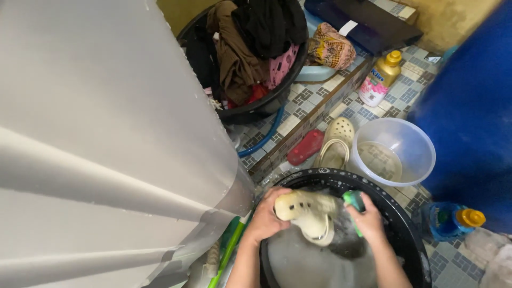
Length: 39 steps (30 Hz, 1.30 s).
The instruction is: The person scrubs a pair of clog-style shoes one at a time in a black basin of soapy water, using a green sponge on the uppers and soles and dipping them in the suds. They set the cleaned shoes on the tiled floor beside the basin.
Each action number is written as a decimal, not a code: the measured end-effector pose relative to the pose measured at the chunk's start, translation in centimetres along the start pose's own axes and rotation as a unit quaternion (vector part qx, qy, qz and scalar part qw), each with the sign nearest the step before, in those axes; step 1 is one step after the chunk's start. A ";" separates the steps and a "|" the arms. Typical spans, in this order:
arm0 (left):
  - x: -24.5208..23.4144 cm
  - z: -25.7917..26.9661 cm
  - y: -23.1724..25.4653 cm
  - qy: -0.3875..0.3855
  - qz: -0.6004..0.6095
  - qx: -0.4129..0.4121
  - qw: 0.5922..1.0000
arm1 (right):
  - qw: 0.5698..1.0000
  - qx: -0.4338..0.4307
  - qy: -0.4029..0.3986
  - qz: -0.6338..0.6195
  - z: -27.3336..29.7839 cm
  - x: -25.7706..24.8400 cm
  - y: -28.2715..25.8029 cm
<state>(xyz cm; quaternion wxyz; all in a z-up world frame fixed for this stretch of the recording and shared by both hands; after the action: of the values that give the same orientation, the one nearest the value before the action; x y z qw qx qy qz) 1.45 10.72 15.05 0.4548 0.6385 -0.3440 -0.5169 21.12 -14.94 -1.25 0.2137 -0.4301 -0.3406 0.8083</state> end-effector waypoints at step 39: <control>5.5 -0.1 -1.3 -0.073 -0.195 -0.039 0.977 | 0.812 -0.569 0.052 0.115 10.1 5.2 -10.6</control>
<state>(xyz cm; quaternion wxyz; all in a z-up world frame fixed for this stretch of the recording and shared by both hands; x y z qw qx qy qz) 2.75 6.22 11.90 0.3431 0.6355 -0.2250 -0.6540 10.40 -8.15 7.72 -0.1464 -0.5522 -0.6763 0.4650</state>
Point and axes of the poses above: each hand's wrist, its own z-axis away from the middle knuckle, its own x-axis out of the palm, y = z × x, the point moved 5 cm from there along -z, towards the middle knuckle, and after that the axes turned 9 degrees about -y, right-handed, at the moved point
